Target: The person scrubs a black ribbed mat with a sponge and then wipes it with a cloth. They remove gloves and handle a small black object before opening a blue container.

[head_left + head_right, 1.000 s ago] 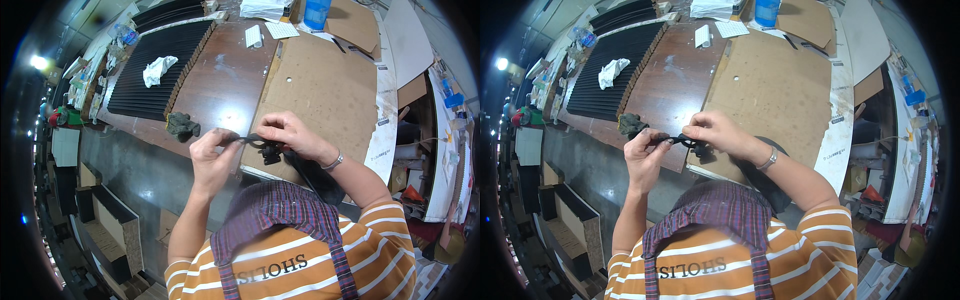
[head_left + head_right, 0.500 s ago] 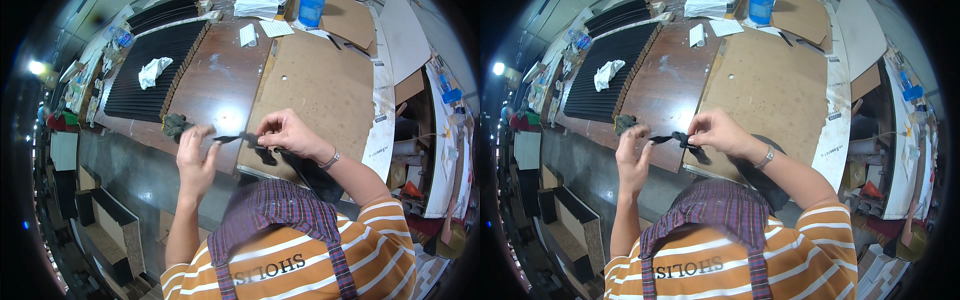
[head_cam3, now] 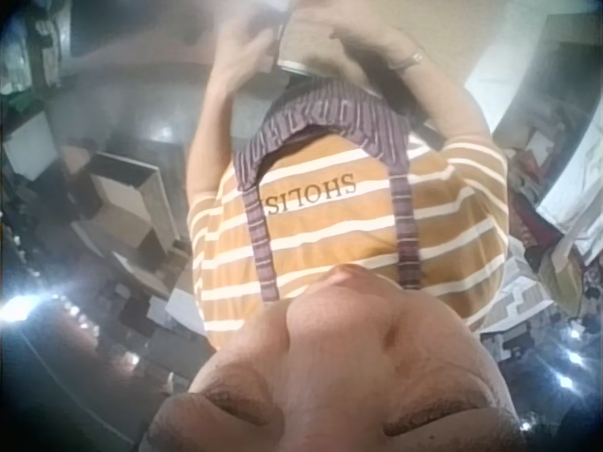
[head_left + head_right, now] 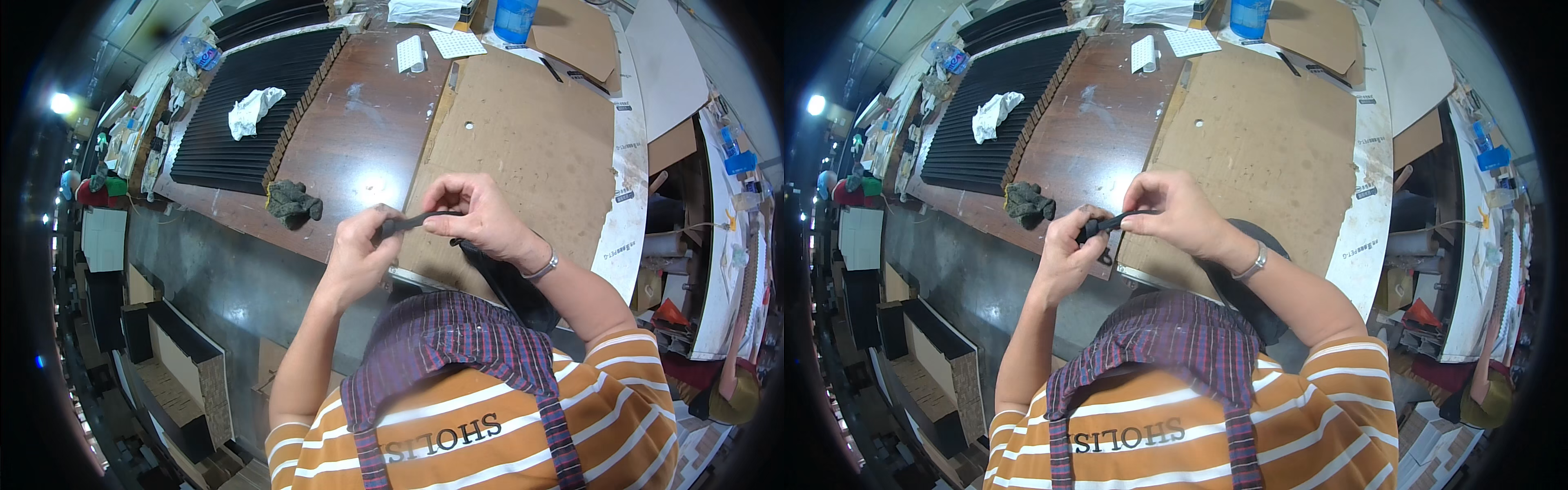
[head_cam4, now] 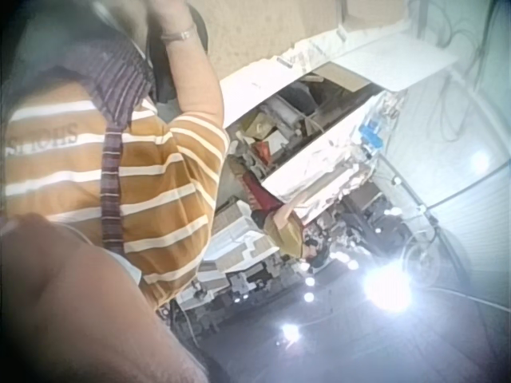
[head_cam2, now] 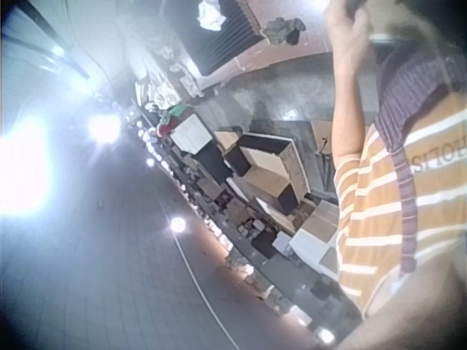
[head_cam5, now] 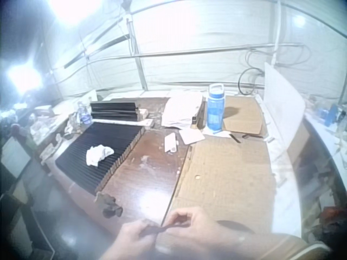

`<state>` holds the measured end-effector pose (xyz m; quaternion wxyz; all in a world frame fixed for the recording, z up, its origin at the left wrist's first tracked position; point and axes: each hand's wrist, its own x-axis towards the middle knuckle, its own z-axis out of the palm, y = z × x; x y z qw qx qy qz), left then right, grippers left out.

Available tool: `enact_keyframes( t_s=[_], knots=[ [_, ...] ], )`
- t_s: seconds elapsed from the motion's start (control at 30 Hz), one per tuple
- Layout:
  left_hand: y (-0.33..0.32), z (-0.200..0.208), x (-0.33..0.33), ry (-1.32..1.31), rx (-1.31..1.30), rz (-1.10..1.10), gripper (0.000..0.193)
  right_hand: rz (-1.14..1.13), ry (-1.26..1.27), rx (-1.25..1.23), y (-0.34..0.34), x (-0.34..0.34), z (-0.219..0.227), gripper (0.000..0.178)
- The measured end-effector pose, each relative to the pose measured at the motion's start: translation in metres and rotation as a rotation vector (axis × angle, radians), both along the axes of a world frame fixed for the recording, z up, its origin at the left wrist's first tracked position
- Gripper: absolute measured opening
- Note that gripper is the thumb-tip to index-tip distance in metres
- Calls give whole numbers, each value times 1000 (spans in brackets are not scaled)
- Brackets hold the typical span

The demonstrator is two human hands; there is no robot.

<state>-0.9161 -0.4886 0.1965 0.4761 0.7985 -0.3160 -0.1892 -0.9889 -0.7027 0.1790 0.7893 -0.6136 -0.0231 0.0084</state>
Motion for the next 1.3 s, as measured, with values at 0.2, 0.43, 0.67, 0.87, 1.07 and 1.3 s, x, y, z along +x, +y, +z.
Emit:
enact_keyframes(
  t_s=[0.2, 0.43, 0.67, 0.87, 1.07, 1.3],
  knots=[
    [19, 5, -2, 275, 75, -75, 24, 3, 61, 13, -10, -5, -1, 10],
    [19, 18, 3, 358, -142, 61, 46, 191, 108, -96, -6, 8, 16, 22],
    [8, 23, -6, -402, 18, 4, 47, 206, 91, -110, 10, 20, 16, 17],
    [13, 37, -9, -873, 301, -30, 29, 182, 36, -201, 13, 20, 16, 18],
    [28, 52, 4, -944, 322, -271, 26, 321, -47, -224, 15, 14, 23, 27],
    [30, 60, 8, -1066, 301, -300, 29, 446, -96, -425, 11, 16, 39, 29]
  ],
)
